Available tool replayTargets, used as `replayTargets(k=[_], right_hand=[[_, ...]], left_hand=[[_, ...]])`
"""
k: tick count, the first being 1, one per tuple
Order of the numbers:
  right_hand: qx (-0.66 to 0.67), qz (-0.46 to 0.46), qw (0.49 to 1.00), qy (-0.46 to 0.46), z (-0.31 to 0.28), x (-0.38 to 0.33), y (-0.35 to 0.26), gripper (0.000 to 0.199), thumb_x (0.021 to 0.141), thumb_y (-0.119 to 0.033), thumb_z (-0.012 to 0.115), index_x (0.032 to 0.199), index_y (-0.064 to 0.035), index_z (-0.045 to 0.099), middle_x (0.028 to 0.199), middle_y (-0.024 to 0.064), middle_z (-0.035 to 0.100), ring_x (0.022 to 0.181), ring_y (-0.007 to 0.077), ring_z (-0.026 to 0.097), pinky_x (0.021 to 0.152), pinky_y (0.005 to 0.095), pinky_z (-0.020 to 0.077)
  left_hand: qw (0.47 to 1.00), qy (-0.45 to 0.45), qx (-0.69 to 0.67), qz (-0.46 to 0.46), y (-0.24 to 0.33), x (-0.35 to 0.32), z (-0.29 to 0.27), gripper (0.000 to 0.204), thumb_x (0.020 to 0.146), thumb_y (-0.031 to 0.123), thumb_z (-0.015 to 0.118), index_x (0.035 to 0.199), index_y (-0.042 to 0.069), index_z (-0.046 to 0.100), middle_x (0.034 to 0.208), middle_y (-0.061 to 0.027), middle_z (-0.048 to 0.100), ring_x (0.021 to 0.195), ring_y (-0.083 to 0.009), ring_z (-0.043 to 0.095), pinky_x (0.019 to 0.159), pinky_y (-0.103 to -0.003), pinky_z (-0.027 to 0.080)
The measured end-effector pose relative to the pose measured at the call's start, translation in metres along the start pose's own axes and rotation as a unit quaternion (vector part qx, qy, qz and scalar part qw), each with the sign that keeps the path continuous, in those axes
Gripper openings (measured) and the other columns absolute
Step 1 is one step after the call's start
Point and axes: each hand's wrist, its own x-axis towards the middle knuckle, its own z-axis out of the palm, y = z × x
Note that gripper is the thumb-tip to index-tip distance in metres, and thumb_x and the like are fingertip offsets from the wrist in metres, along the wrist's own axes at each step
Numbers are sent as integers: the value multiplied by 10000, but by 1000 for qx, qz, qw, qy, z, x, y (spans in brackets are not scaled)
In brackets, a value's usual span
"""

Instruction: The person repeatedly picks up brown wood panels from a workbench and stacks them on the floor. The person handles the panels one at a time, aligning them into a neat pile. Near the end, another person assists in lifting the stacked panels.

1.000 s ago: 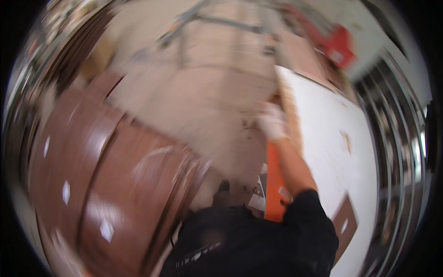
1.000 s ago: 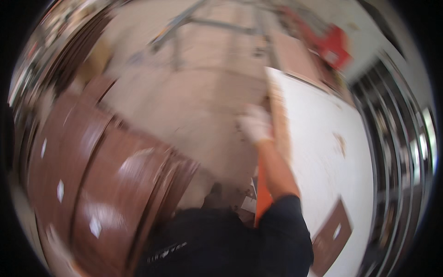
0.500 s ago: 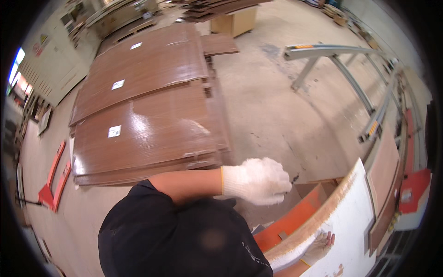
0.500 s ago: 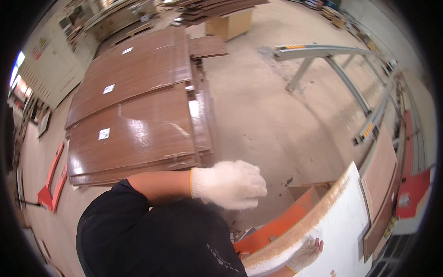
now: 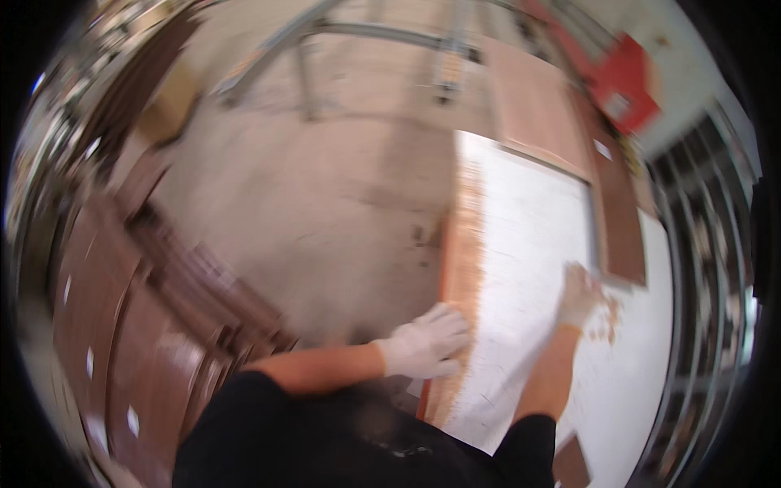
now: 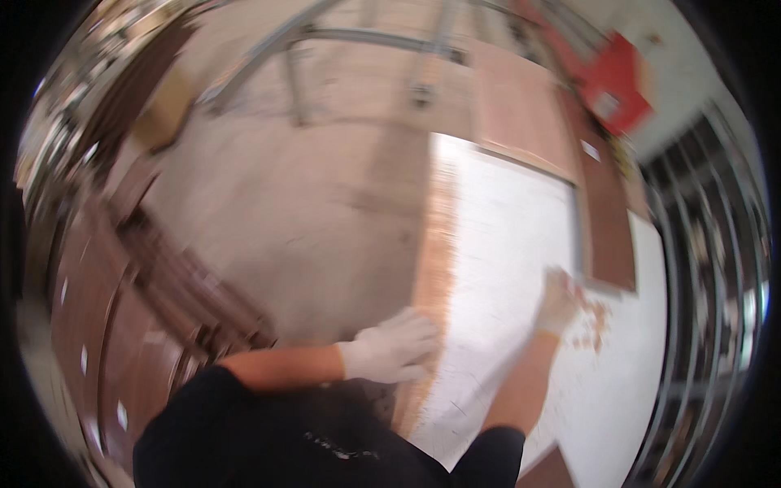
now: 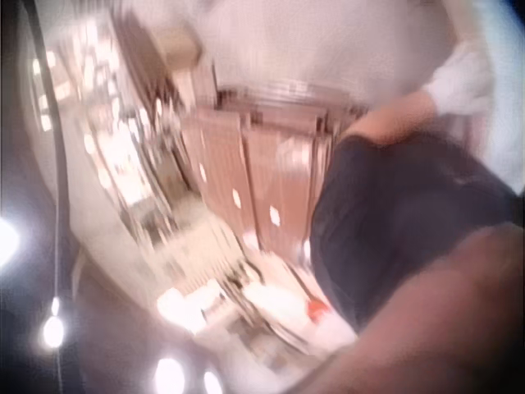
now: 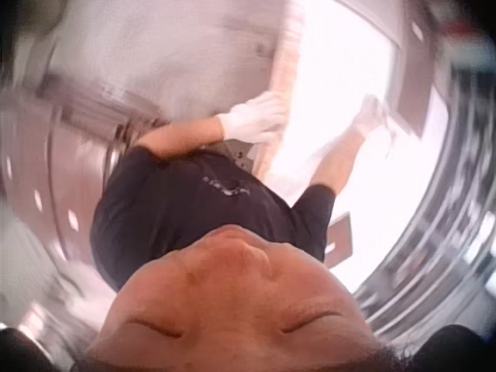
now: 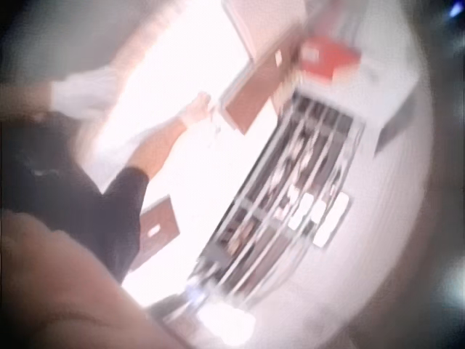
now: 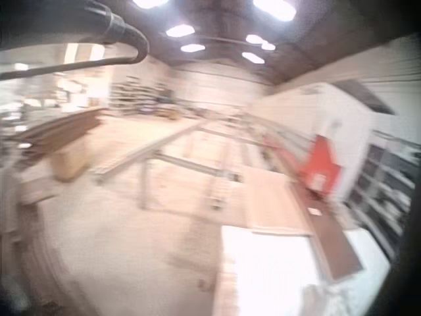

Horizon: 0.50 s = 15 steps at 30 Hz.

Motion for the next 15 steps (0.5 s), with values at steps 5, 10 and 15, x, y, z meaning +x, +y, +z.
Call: replayTargets(k=[5,10,15], right_hand=[[126,-71,961,236,25,48,-4,662,1074,-480,531,1505,-42,287,1484,238,357,1413,471,408,1210,670,349],[302,-76,915,257,49,42,-18,695,1065,-493,540,1576,-92,294,1561,185,386,1471,391,385,1231,643,318],[290,-290,867,283,11,-7,-48,533,1046,-410,563,1407,-22,512,1451,160,556,1382,354,495,1205,588,361]], left_hand=[[998,-39,40,12,-14,14,-2,494,877,316,685,1273,33,600,1313,-134,540,1297,-310,481,1129,-540,360],[987,-150,24,-44,-15,15,-8,542,904,332,674,1346,40,558,1388,-125,503,1325,-293,467,1133,-594,343],[987,-158,34,-23,-14,30,-25,453,923,332,656,1270,46,603,1314,-151,555,1276,-327,506,1136,-556,374]])
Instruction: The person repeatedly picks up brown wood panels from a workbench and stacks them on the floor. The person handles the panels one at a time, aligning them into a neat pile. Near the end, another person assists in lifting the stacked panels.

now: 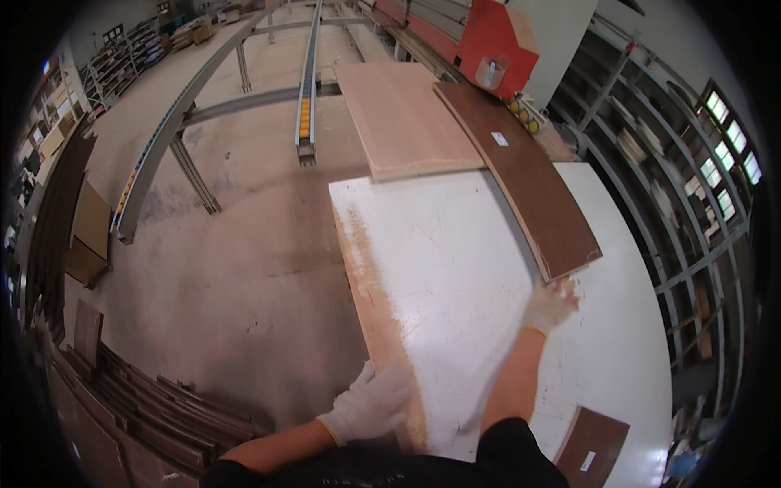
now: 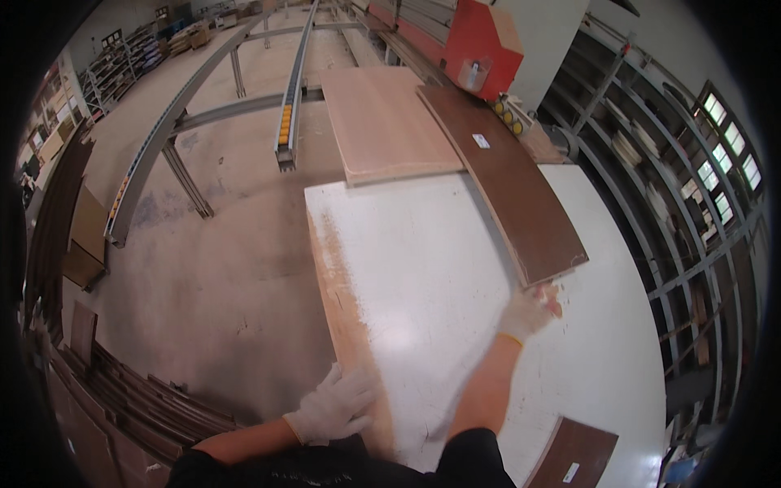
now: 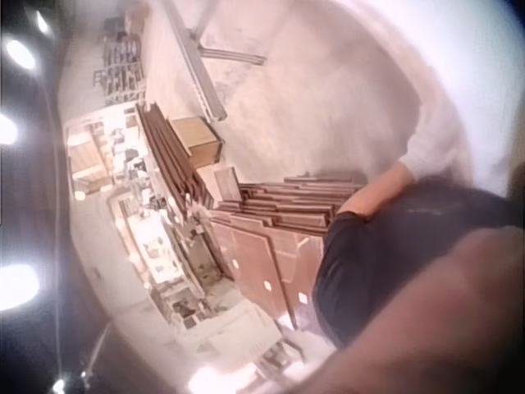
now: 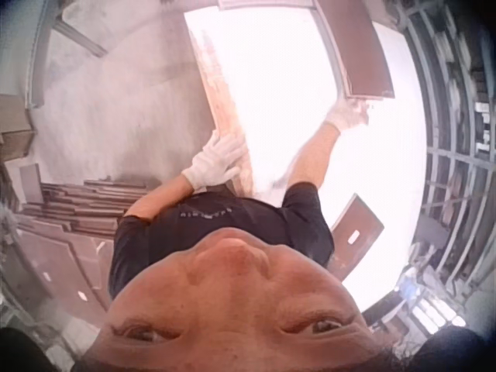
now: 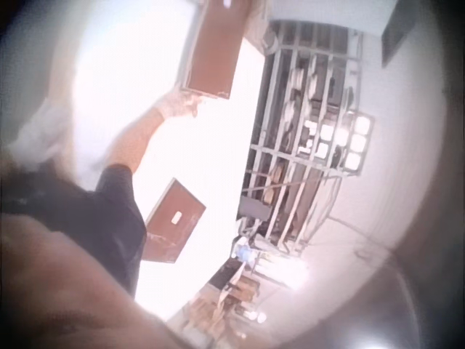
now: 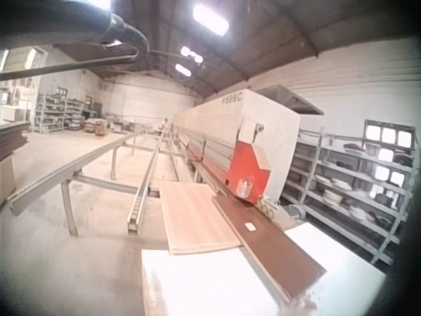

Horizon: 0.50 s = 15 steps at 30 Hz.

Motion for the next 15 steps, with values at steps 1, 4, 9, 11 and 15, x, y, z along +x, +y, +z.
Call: replayTargets(k=[1,4,9,11,15], right_hand=[[-26,23,999,-1,-3,9,-12,487,1048,-383,565,1368,-17,530,1432,166,567,1366,357,507,1192,588,381],[-129,83,987,50,-8,44,-45,362,1049,-308,572,1271,-22,573,1308,178,616,1322,360,542,1121,589,466],[-276,117,952,59,-5,69,-16,252,1045,-216,590,1229,-44,598,1125,151,648,1160,345,640,969,535,585],[-283,107,951,62,-12,40,7,211,1044,-193,591,1206,-61,619,1113,131,658,1050,325,663,925,489,599],[-200,341,917,-47,-50,-66,65,185,1008,-110,603,1190,-80,623,1174,115,677,1020,284,665,971,483,578]], left_hand=[[1000,-18,-3,2,0,4,-5,477,925,342,666,1294,45,614,1350,-167,571,1287,-342,525,1123,-550,403],[987,-129,-48,-78,6,28,-3,436,944,342,643,1258,40,639,1287,-185,605,1234,-350,570,1085,-493,457],[962,80,-258,-39,5,123,50,541,1018,438,578,1347,11,618,1342,-240,612,1229,-354,623,1029,-464,509],[950,127,-283,-38,-15,171,68,569,1024,460,580,1359,0,610,1324,-236,625,1182,-333,639,1015,-438,517],[851,105,-468,-215,-37,205,75,583,1026,465,614,1365,-9,601,1242,-205,659,1076,-268,652,958,-372,536]])
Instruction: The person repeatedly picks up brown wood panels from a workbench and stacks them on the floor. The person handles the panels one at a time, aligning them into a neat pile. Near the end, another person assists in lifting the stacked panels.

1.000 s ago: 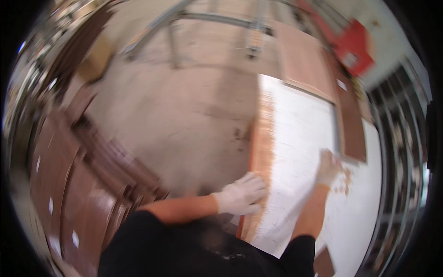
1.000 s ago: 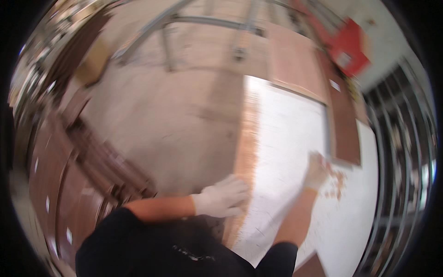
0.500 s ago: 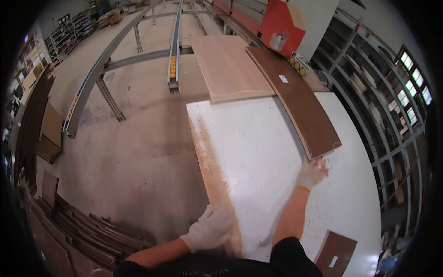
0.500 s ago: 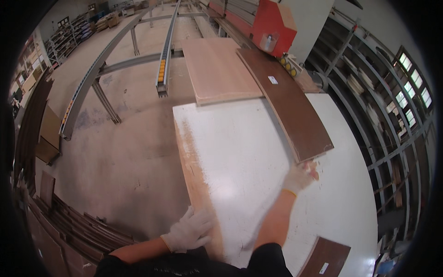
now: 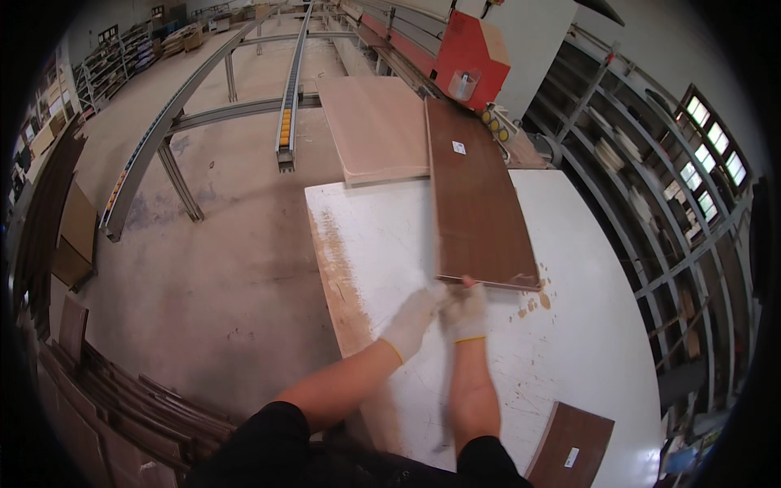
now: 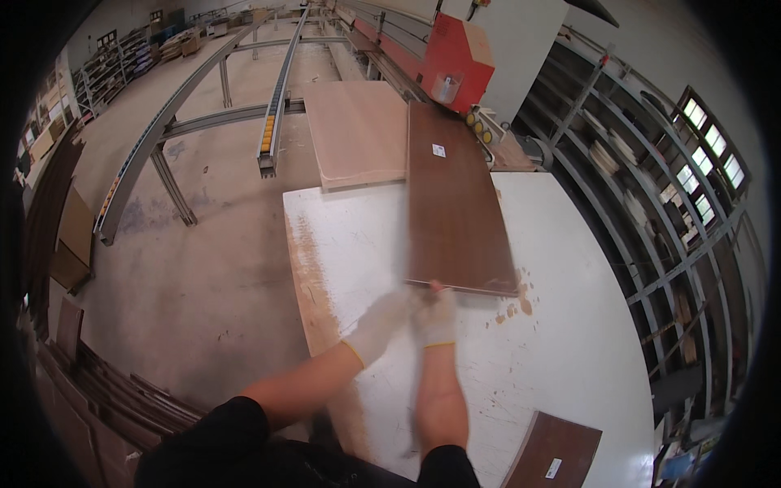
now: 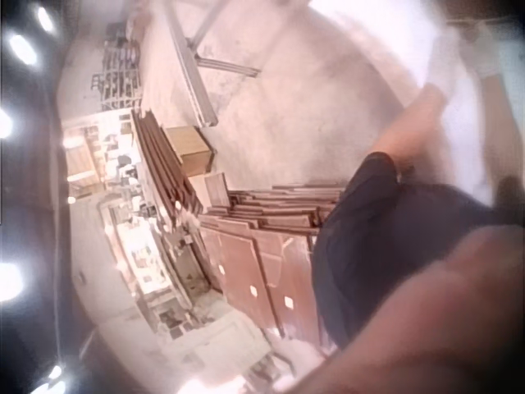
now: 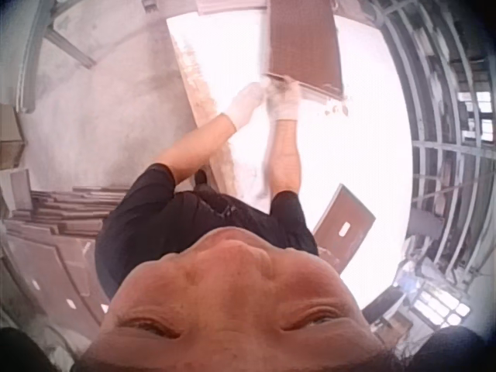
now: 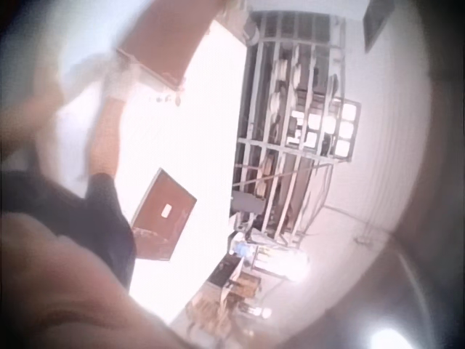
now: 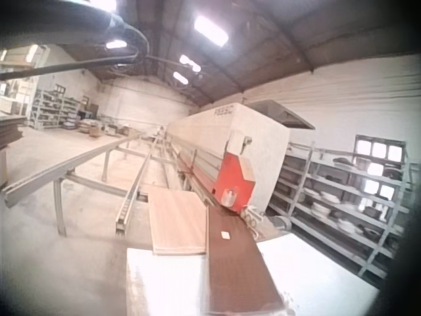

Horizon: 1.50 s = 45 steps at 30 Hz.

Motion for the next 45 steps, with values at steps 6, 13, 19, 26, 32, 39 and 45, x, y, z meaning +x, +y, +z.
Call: replayTargets(k=[6,13,19,26,32,39,45], right_hand=[[-2,62,997,-47,22,-43,97,242,1018,-154,579,1244,-73,605,1243,113,648,1099,286,626,1005,479,547],[-30,24,992,-118,41,-42,67,315,1030,-207,550,1308,-65,583,1323,110,616,1192,288,581,1045,475,510],[-25,19,987,-159,80,-30,44,380,1039,-252,526,1363,-57,565,1392,107,587,1271,289,542,1079,471,479],[14,127,957,-262,139,-94,108,457,1051,-304,497,1427,-49,544,1472,104,555,1363,291,496,1119,467,443],[-60,176,944,-272,198,-175,197,512,1044,-361,481,1447,-52,546,1500,106,544,1405,302,474,1140,478,423],[-124,303,876,-354,184,-360,313,336,879,-116,646,1206,-43,662,1208,118,694,1131,294,665,1019,434,557],[-204,517,762,-332,138,-515,358,433,873,-78,672,1298,-19,614,1267,140,689,1195,319,662,1072,472,533]], left_hand=[[857,200,-470,-70,49,-19,-43,423,954,252,769,1299,58,621,1163,-98,698,1023,-254,685,815,-374,581],[819,239,-513,92,62,-92,-120,374,933,112,726,1281,-13,668,1223,-124,721,1100,-243,695,981,-388,563],[869,267,-406,93,79,-267,-160,396,914,69,722,1294,-33,680,1215,-125,738,1085,-218,714,966,-366,571],[863,410,-245,164,97,-491,-212,330,894,104,745,1187,-46,722,1082,-105,757,960,-153,715,877,-312,571],[693,685,-140,174,86,-719,-170,384,839,181,773,1158,-15,692,1013,-44,720,865,-129,675,783,-308,561],[495,858,-125,-60,10,-975,-95,361,964,266,732,1198,-9,737,1120,-54,751,1015,-140,682,912,-263,522],[425,846,159,-281,-72,-1158,-23,519,995,387,659,1296,-33,703,1191,-127,732,1140,-245,654,1041,-339,470]])
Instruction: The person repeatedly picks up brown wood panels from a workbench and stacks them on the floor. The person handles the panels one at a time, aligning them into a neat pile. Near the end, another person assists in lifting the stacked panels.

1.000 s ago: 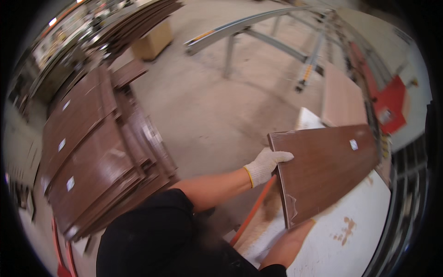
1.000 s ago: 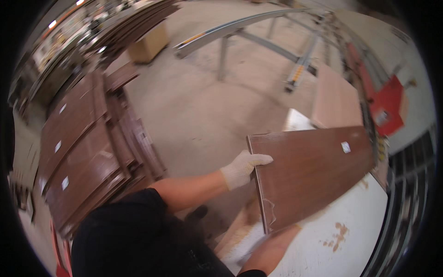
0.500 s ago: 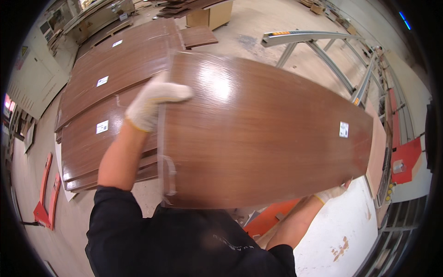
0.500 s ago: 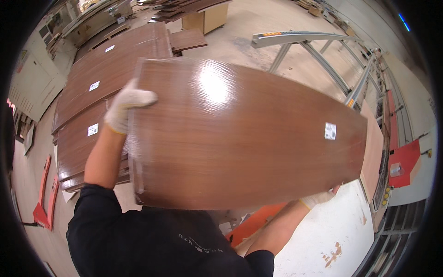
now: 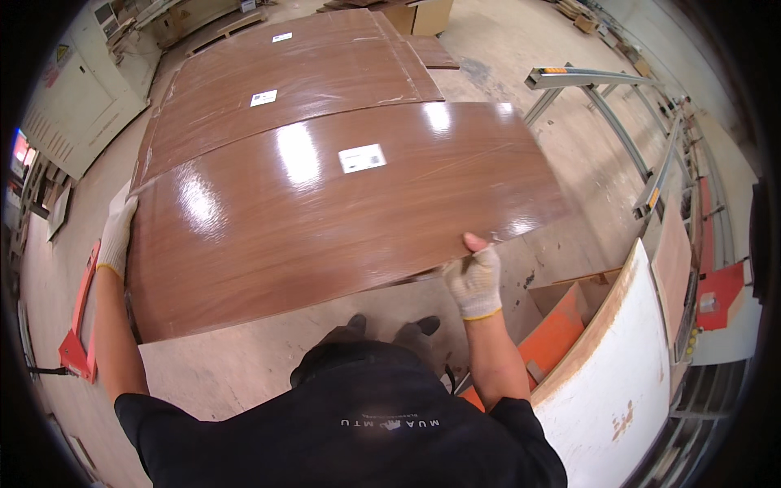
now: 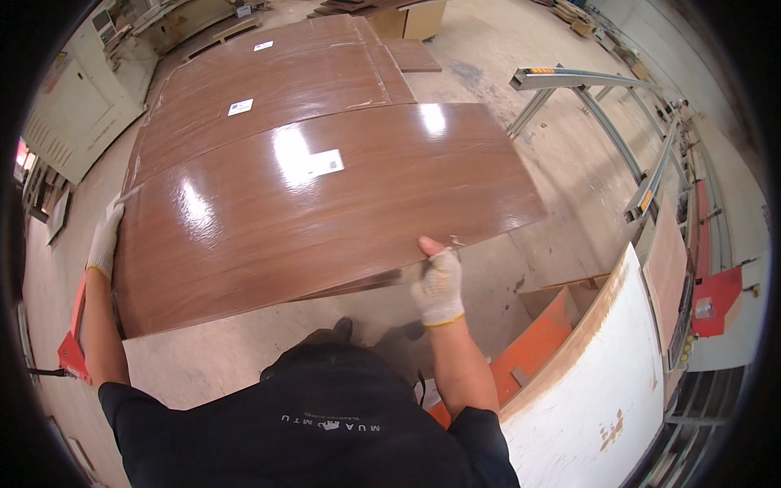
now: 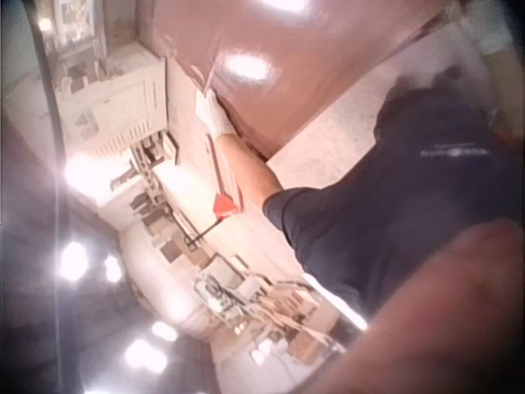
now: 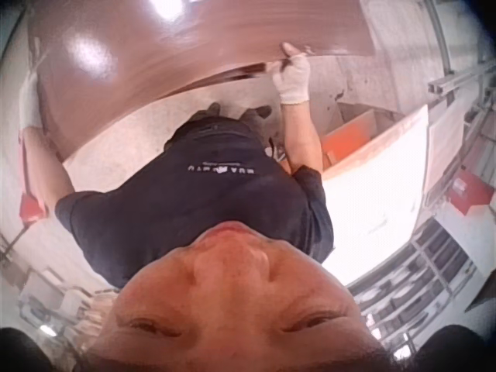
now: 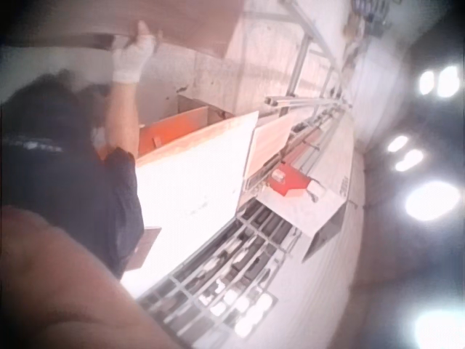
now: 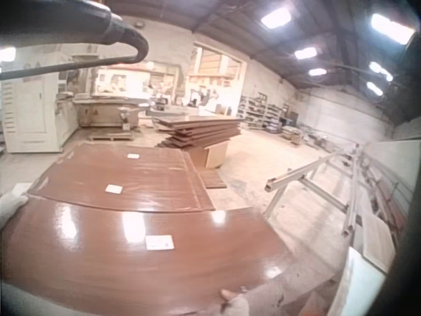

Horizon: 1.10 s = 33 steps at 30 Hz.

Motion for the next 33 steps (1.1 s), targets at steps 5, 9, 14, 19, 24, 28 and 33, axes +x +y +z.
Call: replayTargets(k=[5,9,14,19,24,28,33], right_hand=[[3,83,993,-87,33,-1,42,457,920,-82,655,1355,4,547,1290,173,675,1221,360,665,1038,544,569],[-70,185,980,-37,49,2,31,381,987,-179,605,1301,36,578,1182,211,714,1044,381,739,825,515,654],[-461,262,844,-77,31,-22,-38,286,1032,-241,609,1099,19,707,991,173,754,903,276,743,697,388,606],[-676,-229,682,156,-33,-9,-96,276,992,-211,706,1202,-33,711,1107,78,731,989,176,676,909,308,528],[-595,-261,705,284,-85,60,-136,232,1020,-209,650,1181,-49,699,1093,78,696,987,165,639,889,296,514],[-461,-135,858,181,-90,101,-106,245,1029,-194,622,1236,-64,608,1162,115,686,1008,256,698,908,421,583],[-274,-200,931,135,-82,86,-67,267,1026,-155,631,1260,-69,536,1143,118,669,979,292,709,878,494,621]], left_hand=[[992,-27,74,-94,-66,12,-21,589,985,422,629,1339,-48,654,1296,-184,696,1238,-315,621,1090,-363,439],[986,-16,136,94,-75,36,-17,643,971,458,632,1352,-59,629,1330,-252,680,1255,-383,627,1081,-391,459],[952,6,305,-11,-44,39,-46,614,1015,446,597,1379,-48,606,1423,-256,622,1346,-408,572,1074,-464,472],[966,150,190,-86,-48,-105,-21,660,1047,492,553,1444,-35,563,1423,-249,624,1354,-388,572,1135,-429,430],[970,198,54,-126,-94,-161,21,586,1073,432,546,1333,-87,629,1308,-220,682,1249,-303,636,1092,-398,459],[936,306,-136,-105,-121,-143,26,522,1086,392,547,1275,-81,661,1226,-149,703,1166,-231,653,1033,-366,496],[883,345,-292,-130,-155,-124,18,482,1097,392,514,1222,-38,693,1167,-116,705,1070,-213,657,977,-361,518]])
